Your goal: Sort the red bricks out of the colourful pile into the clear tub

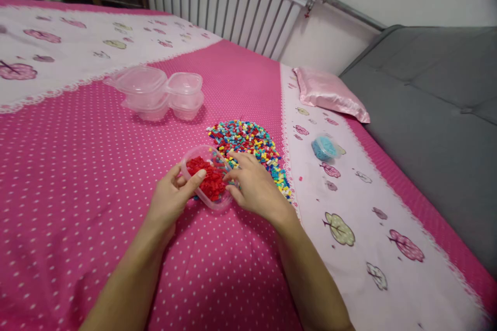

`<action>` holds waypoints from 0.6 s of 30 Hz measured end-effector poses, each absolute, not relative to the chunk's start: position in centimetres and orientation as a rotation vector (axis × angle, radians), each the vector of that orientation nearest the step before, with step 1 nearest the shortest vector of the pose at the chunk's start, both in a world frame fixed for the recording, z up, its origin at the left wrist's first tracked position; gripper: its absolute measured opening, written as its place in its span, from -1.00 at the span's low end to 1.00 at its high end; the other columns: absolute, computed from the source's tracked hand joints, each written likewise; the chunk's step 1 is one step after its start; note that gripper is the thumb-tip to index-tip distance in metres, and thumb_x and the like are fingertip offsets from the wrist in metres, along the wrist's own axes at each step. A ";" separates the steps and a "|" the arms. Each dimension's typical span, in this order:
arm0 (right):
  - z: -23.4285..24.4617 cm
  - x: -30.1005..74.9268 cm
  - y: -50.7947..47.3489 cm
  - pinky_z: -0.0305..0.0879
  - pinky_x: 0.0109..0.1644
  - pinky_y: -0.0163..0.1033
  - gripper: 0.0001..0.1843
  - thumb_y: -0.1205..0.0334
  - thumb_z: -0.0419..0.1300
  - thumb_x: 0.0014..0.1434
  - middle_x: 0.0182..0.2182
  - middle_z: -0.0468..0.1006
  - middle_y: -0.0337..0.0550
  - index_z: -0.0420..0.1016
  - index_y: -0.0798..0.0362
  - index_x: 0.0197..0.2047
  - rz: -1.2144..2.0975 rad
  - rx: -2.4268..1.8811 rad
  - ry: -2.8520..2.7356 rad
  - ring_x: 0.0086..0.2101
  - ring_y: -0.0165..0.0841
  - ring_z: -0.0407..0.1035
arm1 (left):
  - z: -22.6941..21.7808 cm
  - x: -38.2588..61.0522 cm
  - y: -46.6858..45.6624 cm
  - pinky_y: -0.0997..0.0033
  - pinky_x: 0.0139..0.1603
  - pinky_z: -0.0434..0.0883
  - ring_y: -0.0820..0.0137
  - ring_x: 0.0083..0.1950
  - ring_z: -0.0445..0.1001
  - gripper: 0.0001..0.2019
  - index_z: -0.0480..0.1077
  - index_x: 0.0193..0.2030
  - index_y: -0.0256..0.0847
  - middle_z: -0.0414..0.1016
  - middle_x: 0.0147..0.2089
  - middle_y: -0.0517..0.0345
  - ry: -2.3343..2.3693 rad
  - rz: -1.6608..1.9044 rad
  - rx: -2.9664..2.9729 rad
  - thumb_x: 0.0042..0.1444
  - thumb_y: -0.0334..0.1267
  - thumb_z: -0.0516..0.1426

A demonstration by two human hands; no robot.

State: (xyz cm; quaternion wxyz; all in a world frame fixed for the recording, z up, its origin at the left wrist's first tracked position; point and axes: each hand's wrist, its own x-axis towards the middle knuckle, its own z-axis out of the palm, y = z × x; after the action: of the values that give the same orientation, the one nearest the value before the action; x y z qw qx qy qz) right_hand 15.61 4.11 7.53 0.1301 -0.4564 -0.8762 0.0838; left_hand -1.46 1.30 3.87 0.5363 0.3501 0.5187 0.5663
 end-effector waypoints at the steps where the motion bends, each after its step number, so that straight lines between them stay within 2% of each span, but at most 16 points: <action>1: 7.5 15.4 4.0 0.02 0.30 -0.01 -0.81 0.29 0.21 0.14 0.22 0.28 0.06 0.62 0.12 -0.19 0.245 -1.351 -2.565 0.23 -0.15 0.08 | 3.8 -1.4 1.3 0.49 -0.29 0.54 0.30 -0.23 0.61 -0.40 0.41 0.05 -0.26 0.63 -0.17 0.02 1.241 1.346 0.842 -0.13 -0.03 0.35; 5: 7.4 14.8 3.8 0.09 0.26 -0.10 -0.78 0.31 0.15 0.16 0.20 0.32 0.06 0.62 0.15 -0.23 0.257 -1.448 -2.598 0.19 -0.17 0.13 | 3.8 -1.3 1.4 0.45 -0.23 0.54 0.26 -0.17 0.60 -0.37 0.42 0.02 -0.30 0.63 -0.14 -0.03 1.253 1.349 0.866 -0.18 -0.01 0.37; 11: 7.5 14.3 3.7 0.25 0.08 -0.20 -0.82 0.31 0.14 0.14 -0.02 0.50 -0.03 0.59 0.11 -0.34 0.365 -1.611 -2.543 -0.03 -0.25 0.34 | 3.8 -1.2 1.4 0.29 -0.13 0.55 0.16 -0.12 0.59 -0.35 0.42 0.01 -0.31 0.63 -0.15 -0.06 1.237 1.343 0.882 -0.23 -0.03 0.39; 18: 7.3 14.1 3.7 0.32 -0.06 -0.21 -0.80 0.26 0.14 0.12 -0.13 0.57 -0.07 0.61 0.08 -0.33 0.319 -1.644 -2.486 -0.12 -0.24 0.41 | 3.9 -1.2 1.4 0.44 -0.21 0.55 0.25 -0.17 0.60 -0.36 0.41 0.03 -0.32 0.63 -0.15 -0.03 1.225 1.332 0.826 -0.19 -0.04 0.37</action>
State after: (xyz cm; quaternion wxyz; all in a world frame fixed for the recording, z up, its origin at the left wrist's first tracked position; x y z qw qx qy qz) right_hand 14.09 3.75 7.32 0.0723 -0.5470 -0.8272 0.1062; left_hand -1.24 1.40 3.95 0.5447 0.3482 0.5165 0.5615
